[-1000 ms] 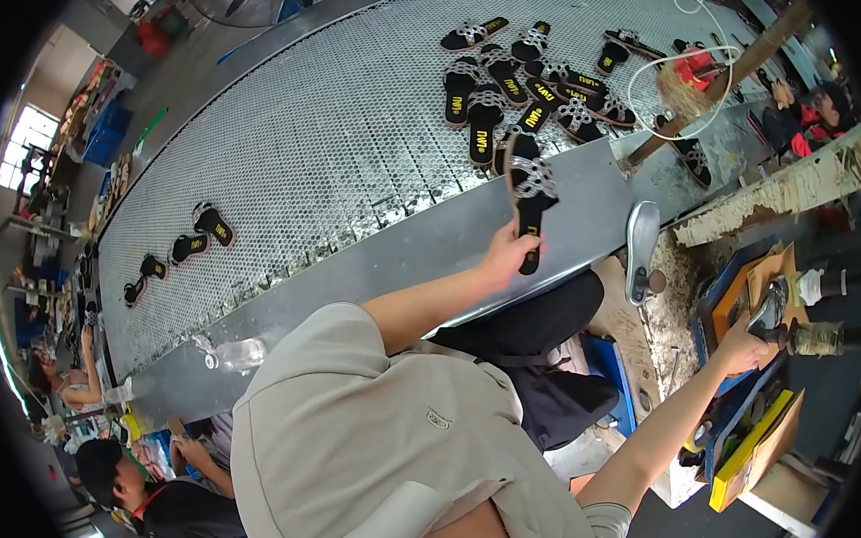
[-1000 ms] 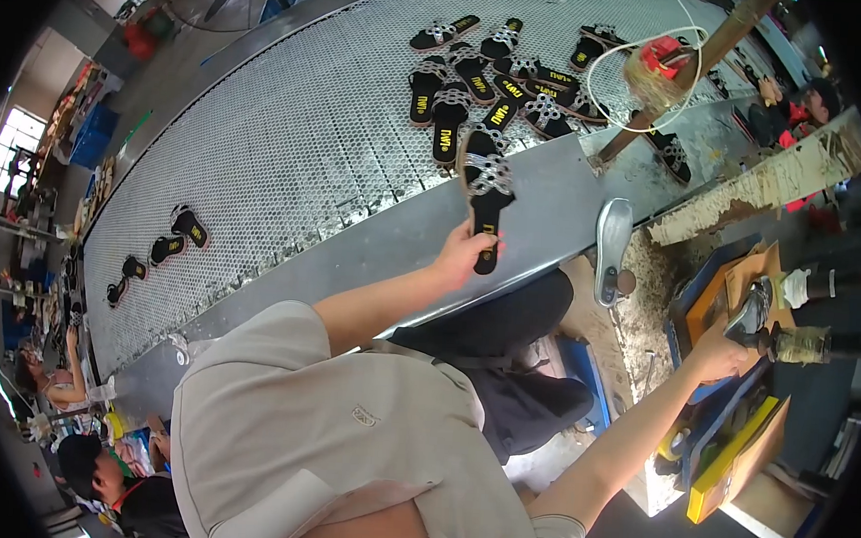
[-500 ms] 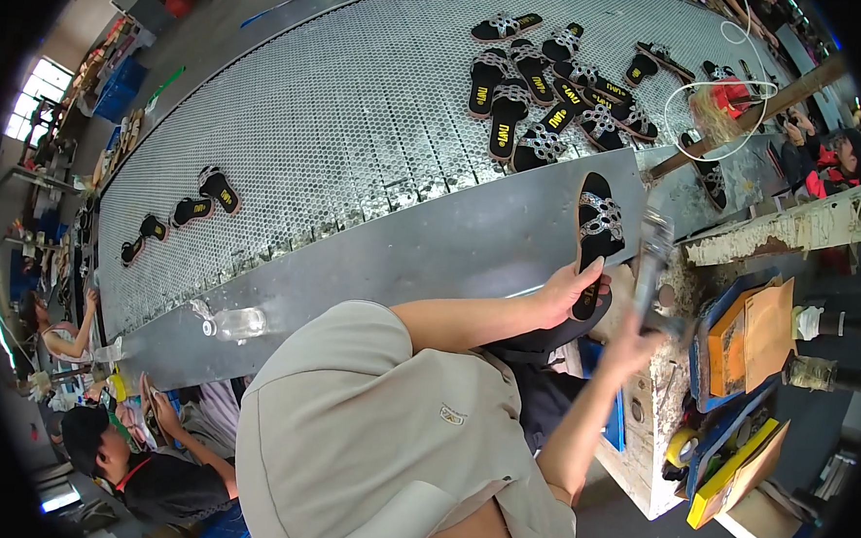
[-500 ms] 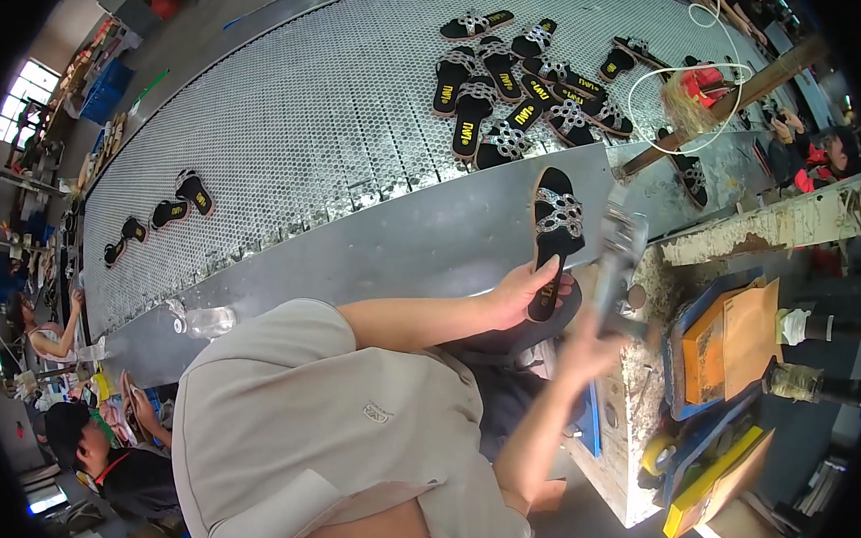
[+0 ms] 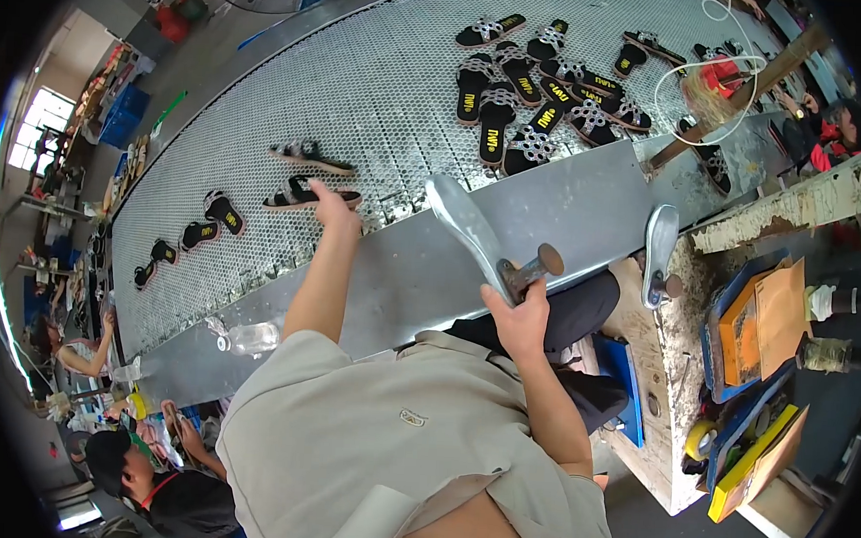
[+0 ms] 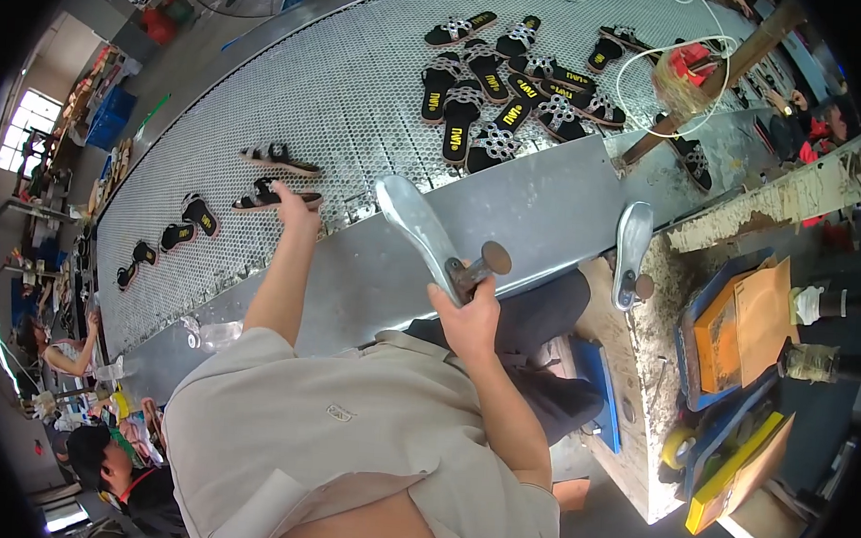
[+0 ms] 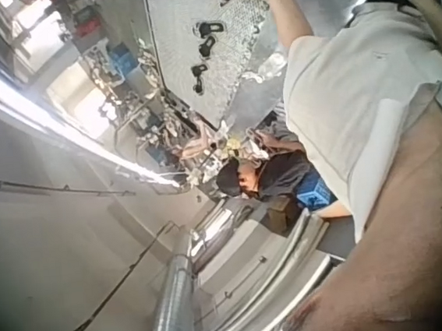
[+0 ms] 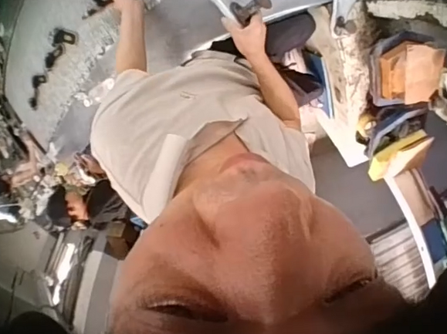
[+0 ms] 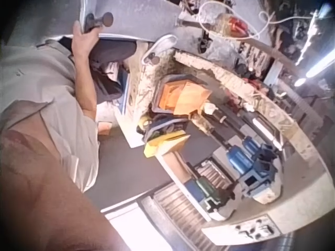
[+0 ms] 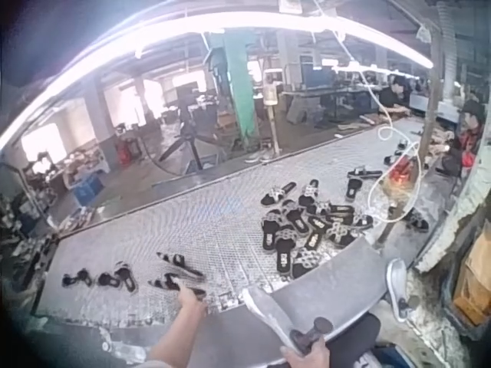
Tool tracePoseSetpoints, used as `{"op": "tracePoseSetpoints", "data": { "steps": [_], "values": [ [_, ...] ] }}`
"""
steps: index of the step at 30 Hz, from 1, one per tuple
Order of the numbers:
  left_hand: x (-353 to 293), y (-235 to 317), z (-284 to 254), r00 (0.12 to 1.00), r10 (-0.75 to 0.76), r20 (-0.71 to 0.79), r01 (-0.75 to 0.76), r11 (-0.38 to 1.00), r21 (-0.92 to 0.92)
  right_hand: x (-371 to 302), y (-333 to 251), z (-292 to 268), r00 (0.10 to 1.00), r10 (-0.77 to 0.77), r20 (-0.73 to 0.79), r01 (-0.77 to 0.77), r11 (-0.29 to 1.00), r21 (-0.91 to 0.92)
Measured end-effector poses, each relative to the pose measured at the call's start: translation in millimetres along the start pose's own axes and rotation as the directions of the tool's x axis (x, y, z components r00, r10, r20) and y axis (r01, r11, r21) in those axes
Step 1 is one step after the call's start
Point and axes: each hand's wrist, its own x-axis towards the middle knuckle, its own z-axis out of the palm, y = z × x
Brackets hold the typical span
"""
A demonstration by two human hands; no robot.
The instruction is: The recorder is assembling components of shoes at a factory workstation, taking materials from a conveyor belt and applying them to shoes.
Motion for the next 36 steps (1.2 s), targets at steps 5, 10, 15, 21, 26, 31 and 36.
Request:
{"op": "tracePoseSetpoints", "data": {
  "steps": [5,10,15,21,26,31,36],
  "values": [
    [-66.5,-101.4,0.7,0.846,-0.092,0.525,0.077,0.996,0.050,-4.1,11.5,-13.5,0.991,0.027,-0.127,-0.032,0.999,-0.038],
    [-238.9,-173.1,26.2,0.495,-0.478,0.726,0.257,0.878,0.403,0.2,13.4,-25.0,0.961,0.059,-0.269,-0.072,0.997,-0.039],
    [-312.1,-197.0,27.2,0.039,-0.557,0.830,0.364,0.781,0.507,24.3,38.9,-59.4,0.810,-0.168,-0.562,0.066,0.978,-0.197],
    [-343.6,-214.9,43.5,-0.108,-0.536,0.838,0.213,0.810,0.546,25.0,34.9,-94.3,0.700,-0.089,-0.708,-0.042,0.985,-0.165],
    [-363.0,-219.2,53.9,-0.173,-0.553,0.815,0.173,0.798,0.578,27.0,39.9,-111.4,0.609,-0.144,-0.780,-0.043,0.976,-0.213],
    [-371.6,-225.9,75.9,-0.281,-0.543,0.792,0.146,0.791,0.594,33.0,34.8,-126.0,0.592,-0.099,-0.800,-0.057,0.985,-0.164],
    [-380.4,-221.3,77.9,-0.348,-0.524,0.778,0.108,0.801,0.588,25.6,25.8,-131.7,0.544,-0.157,-0.824,0.021,0.985,-0.174]
  ]
}}
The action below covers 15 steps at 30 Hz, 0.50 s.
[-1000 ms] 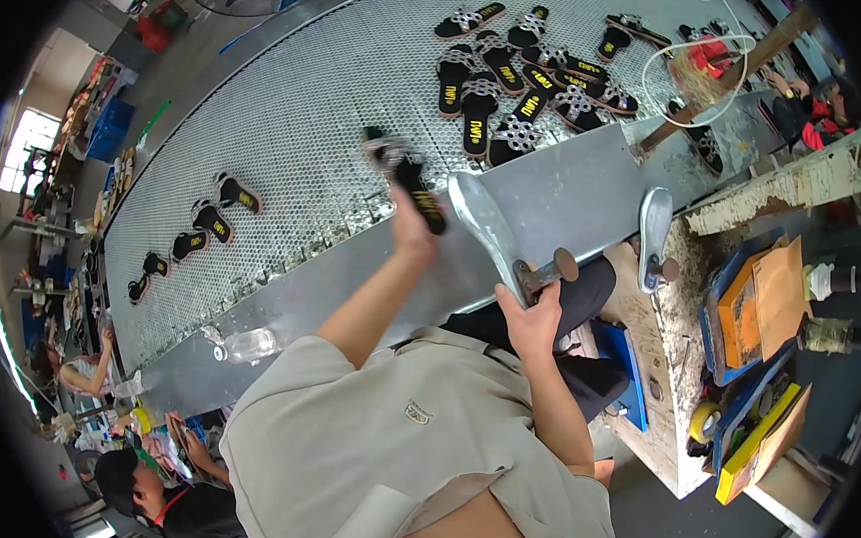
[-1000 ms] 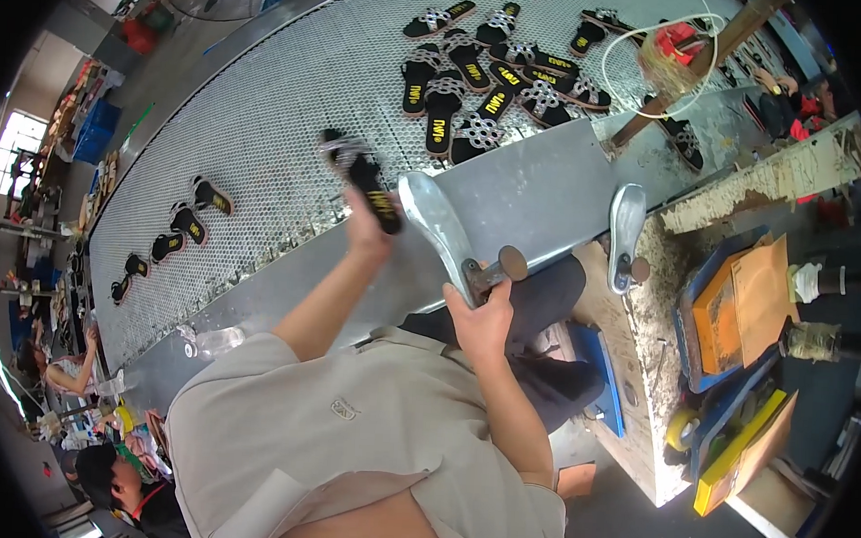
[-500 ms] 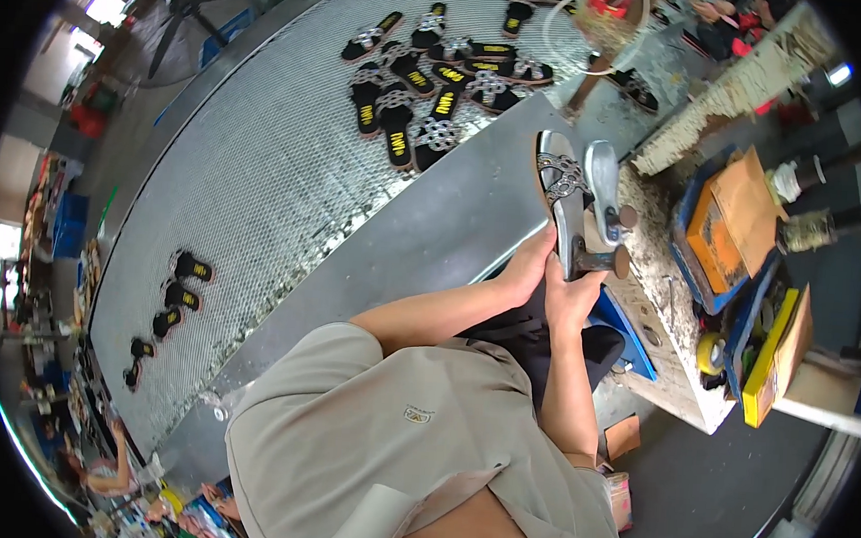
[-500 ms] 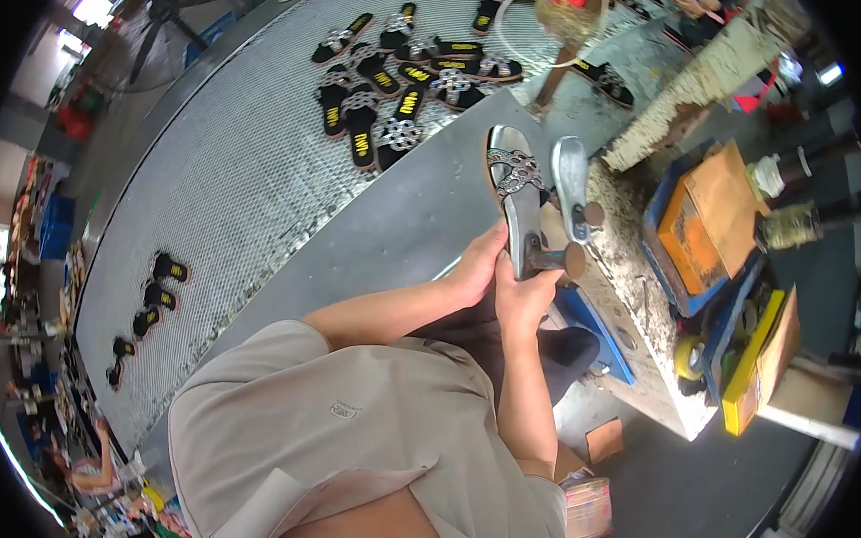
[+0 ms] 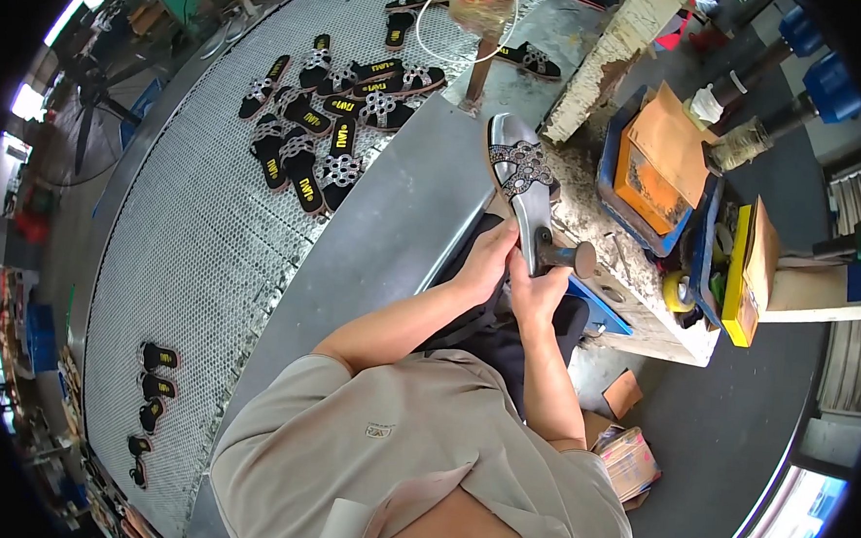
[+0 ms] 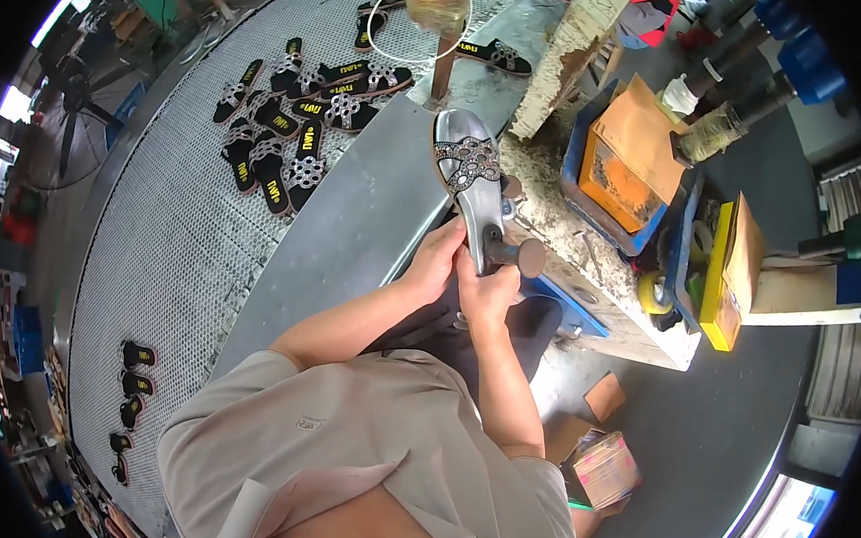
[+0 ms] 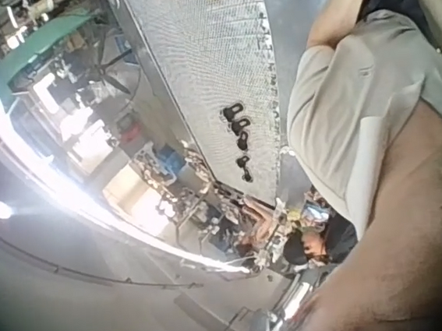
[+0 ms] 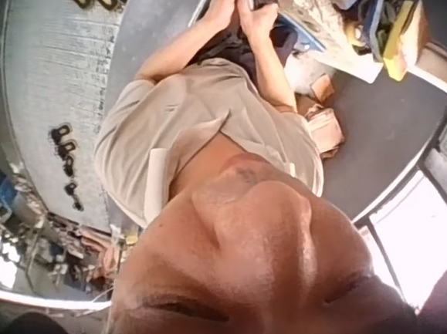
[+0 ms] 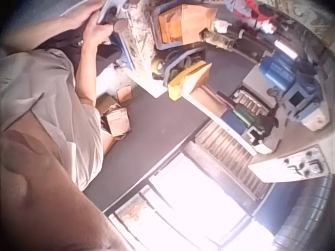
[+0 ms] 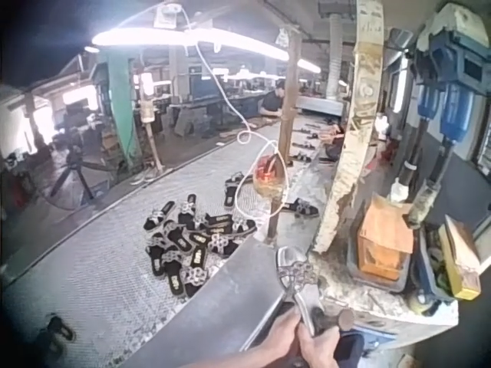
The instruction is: The recorder is assembling components of shoes at a factory workstation, taking materials from a conveyor belt and applying them to shoes.
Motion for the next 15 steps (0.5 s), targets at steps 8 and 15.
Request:
{"op": "tracePoseSetpoints", "data": {
  "steps": [8,15],
  "values": [
    [43.3,88.0,-90.3,0.887,0.429,-0.168,-0.028,0.414,0.910,83.8,14.3,-42.2,0.956,0.084,-0.280,-0.121,0.986,-0.116],
    [47.3,200.4,-290.8,0.917,0.299,-0.262,0.391,-0.558,0.732,235.1,87.9,-102.0,0.816,-0.266,-0.514,-0.067,0.839,-0.541]
  ]
}}
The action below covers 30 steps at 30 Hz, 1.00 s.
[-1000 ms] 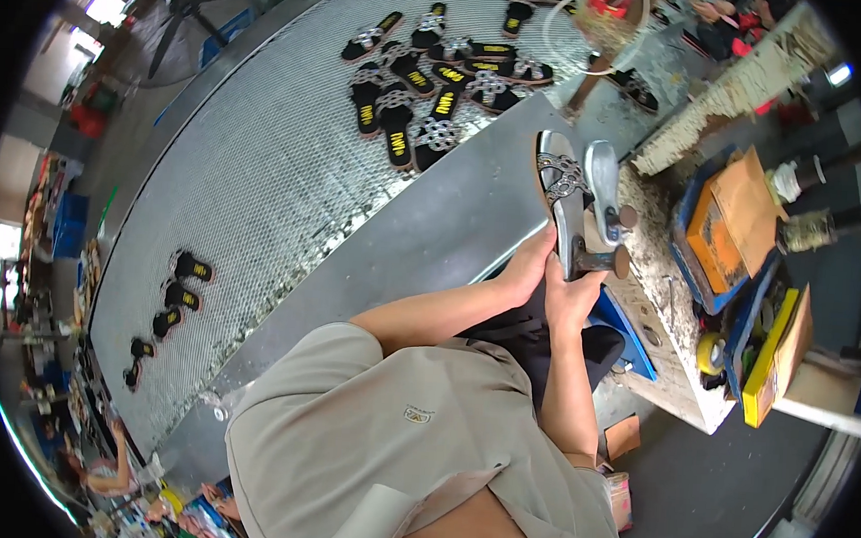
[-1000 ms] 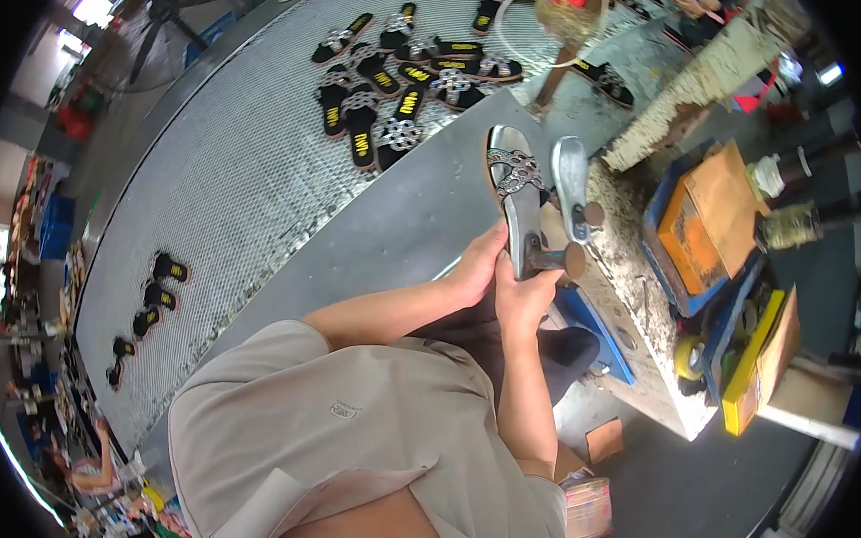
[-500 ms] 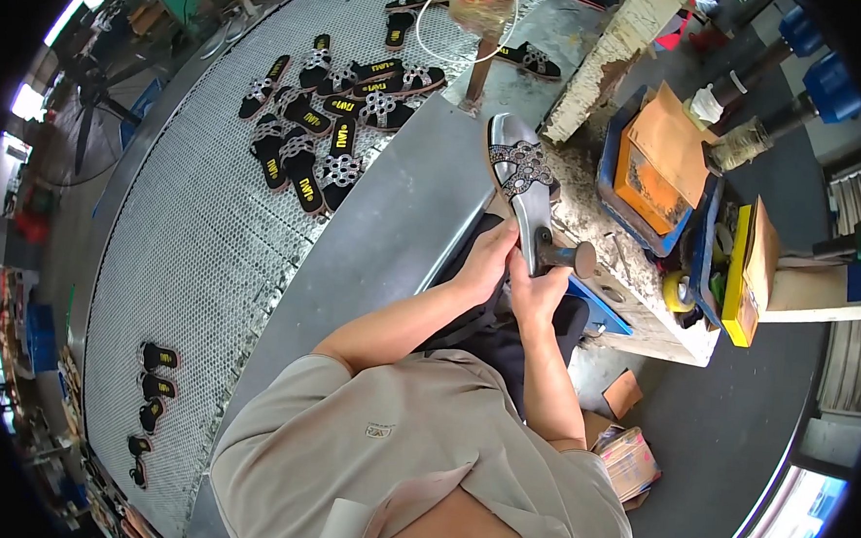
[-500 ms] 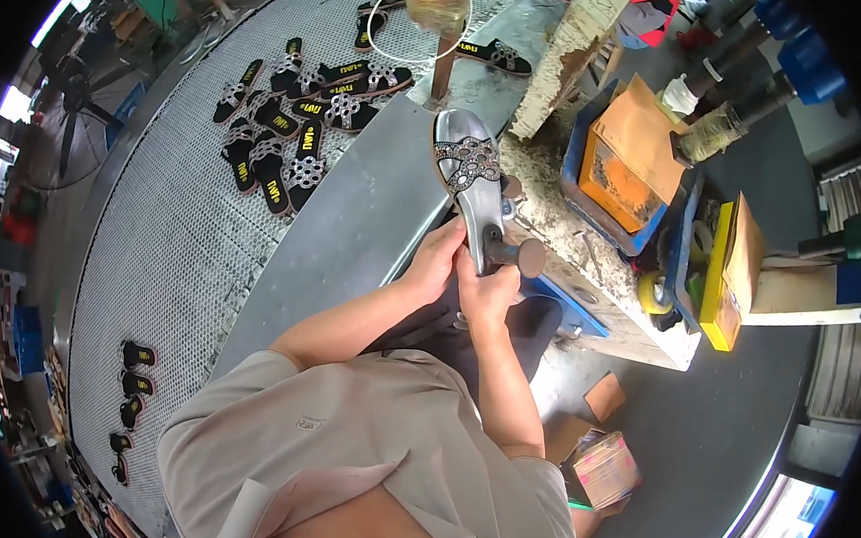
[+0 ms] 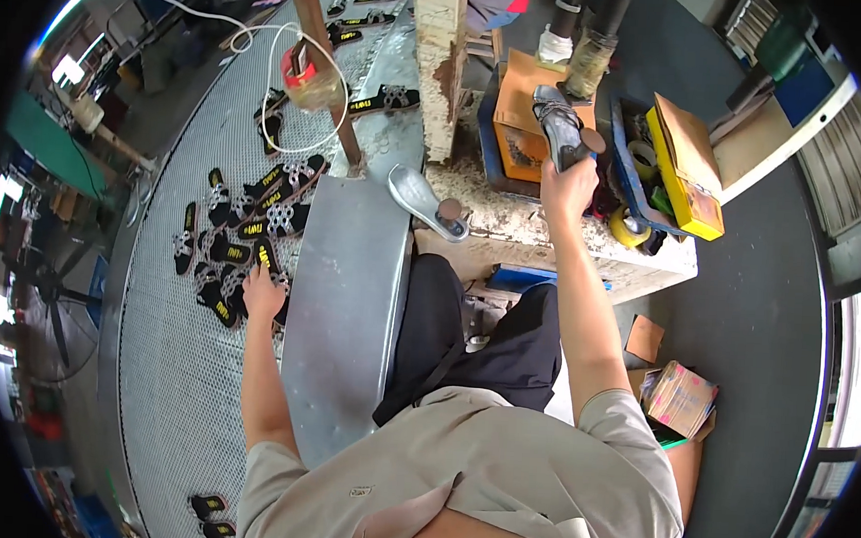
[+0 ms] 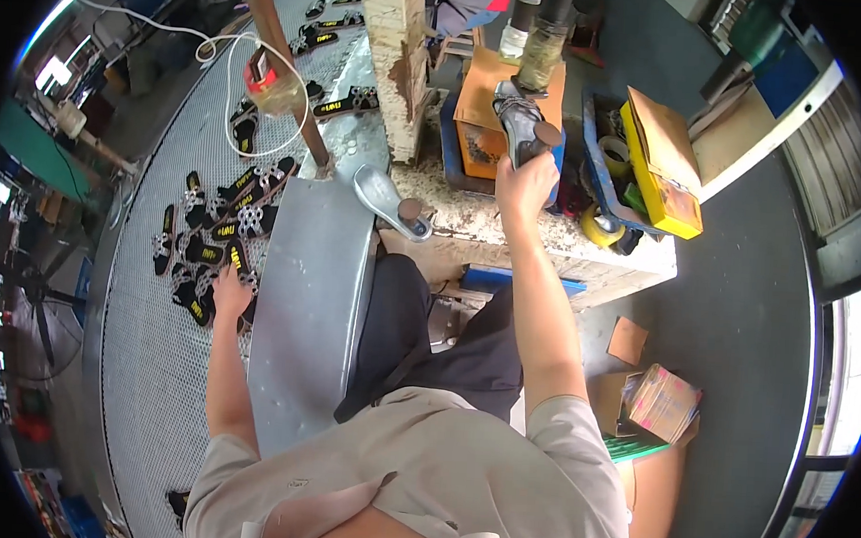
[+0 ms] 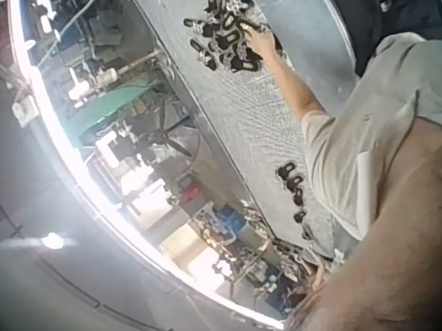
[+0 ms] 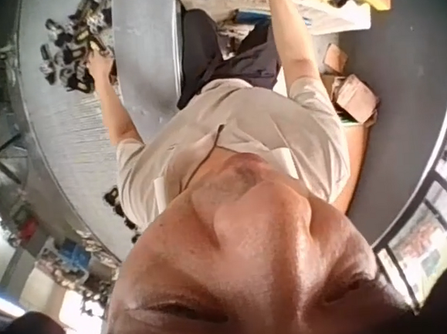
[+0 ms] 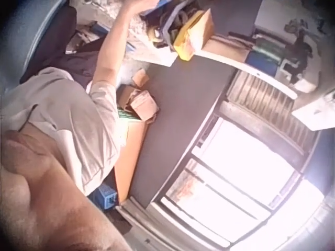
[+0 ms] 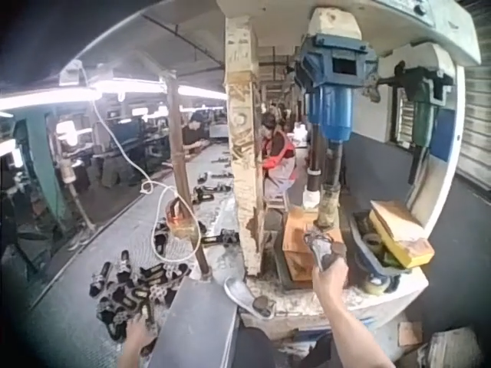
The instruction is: The recorder is assembling components of shoes at a factory workstation, taking materials from a conveyor belt and applying them to shoes.
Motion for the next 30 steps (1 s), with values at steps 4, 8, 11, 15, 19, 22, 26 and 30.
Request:
{"op": "tracePoseSetpoints", "data": {
  "steps": [4,8,11,15,19,22,26,30],
  "values": [
    [19.7,-48.8,14.5,0.989,0.136,0.051,-0.135,0.990,-0.034,14.3,-2.0,50.0,0.992,-0.126,-0.002,0.124,0.978,-0.169],
    [30.6,-41.1,-9.3,0.951,0.169,0.258,-0.130,0.978,-0.164,38.3,3.2,56.4,0.991,-0.118,0.064,0.133,0.933,-0.333],
    [23.8,-48.8,-35.1,0.971,0.185,0.152,-0.153,0.967,-0.202,40.2,-3.2,45.8,0.976,-0.211,0.056,0.218,0.917,-0.334],
    [-4.2,-66.1,-77.7,0.995,0.047,-0.090,-0.076,0.933,-0.351,28.9,-26.2,21.1,0.901,-0.433,-0.005,0.389,0.813,-0.433],
    [-45.3,1.7,-119.9,0.942,-0.229,-0.247,0.060,0.836,-0.546,36.9,24.7,5.9,0.910,-0.402,0.106,0.390,0.738,-0.552],
    [-96.1,31.3,-101.6,0.930,-0.368,-0.006,0.233,0.600,-0.765,45.7,46.4,2.0,0.853,-0.520,0.046,0.453,0.695,-0.558],
    [-162.9,46.3,-16.5,0.911,-0.375,0.172,0.364,0.533,-0.764,47.1,40.2,1.3,0.855,-0.515,0.057,0.469,0.723,-0.507],
    [-221.8,60.8,-3.8,0.933,-0.271,-0.235,0.160,0.901,-0.402,45.7,46.0,2.0,0.856,-0.511,0.077,0.476,0.722,-0.502]
  ]
}}
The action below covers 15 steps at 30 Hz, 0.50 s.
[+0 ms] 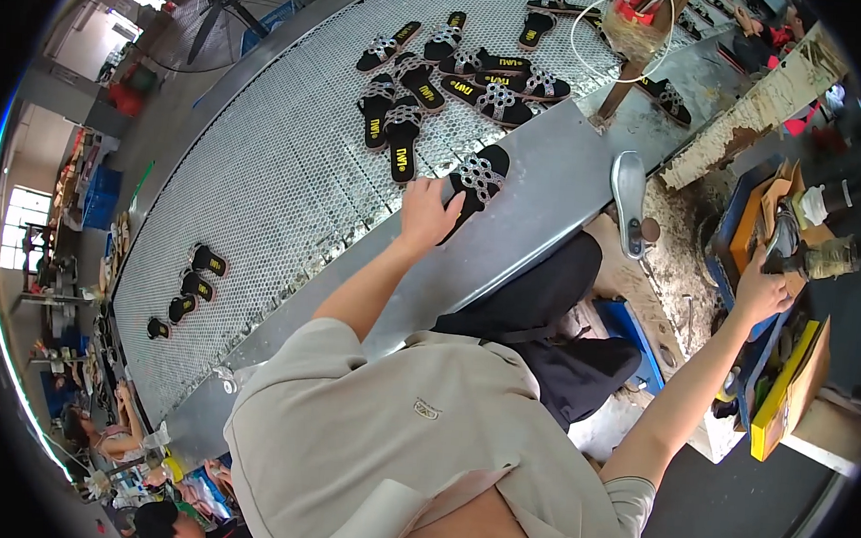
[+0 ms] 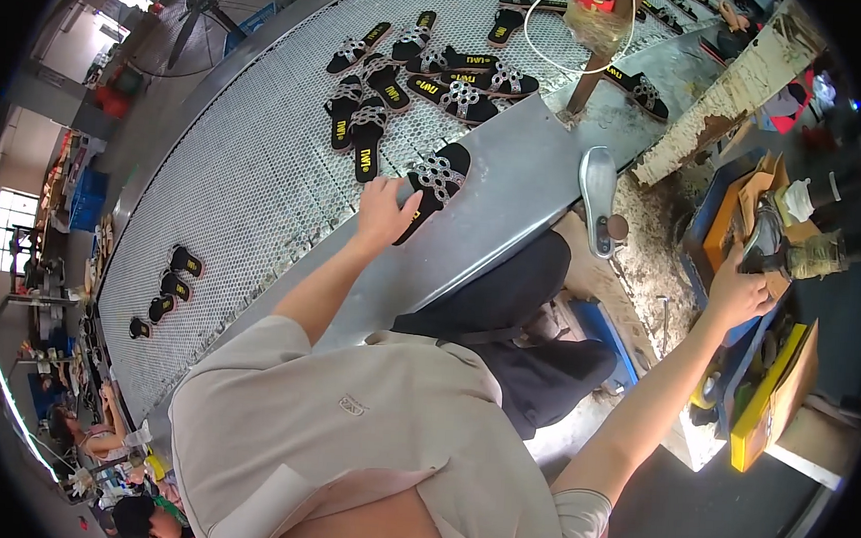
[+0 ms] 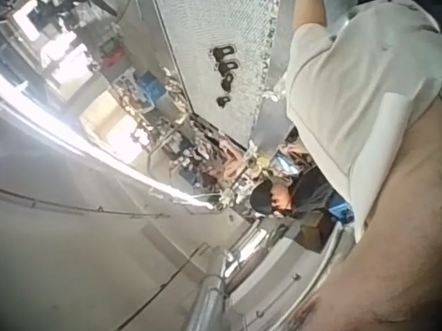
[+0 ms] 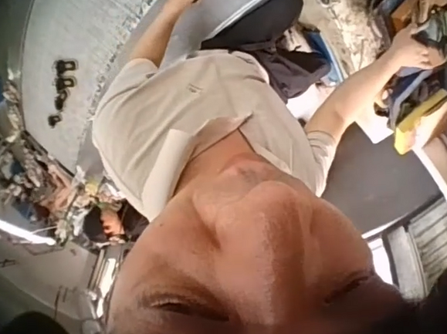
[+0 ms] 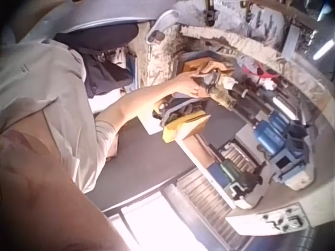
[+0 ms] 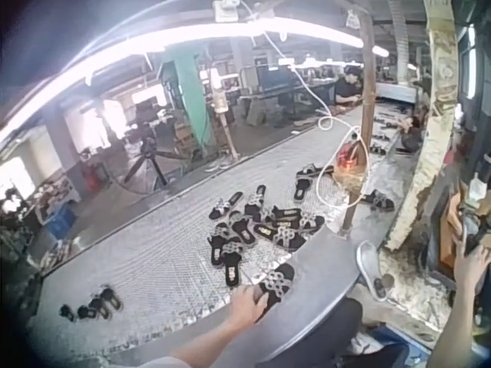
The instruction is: The recorder is assembling components of shoes at a factory workstation, taking materials from a conveyor belt and applying them to shoes.
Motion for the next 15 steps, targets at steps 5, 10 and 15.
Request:
{"op": "tracePoseSetpoints", "data": {
  "steps": [5,10,15],
  "values": [
    [-38.5,-12.9,-9.4,0.993,0.009,0.115,-0.036,0.972,0.232,-3.0,-12.9,-17.8,1.000,-0.006,0.024,0.007,1.000,-0.017],
    [-32.5,5.4,5.6,0.977,-0.076,0.197,0.040,0.982,0.184,1.0,-2.5,-20.5,1.000,-0.020,-0.022,0.019,0.999,-0.026],
    [-19.7,13.6,10.0,0.912,-0.205,0.356,0.215,0.977,0.013,1.6,1.8,-11.4,0.999,-0.016,-0.043,0.015,1.000,-0.021]
  ]
}}
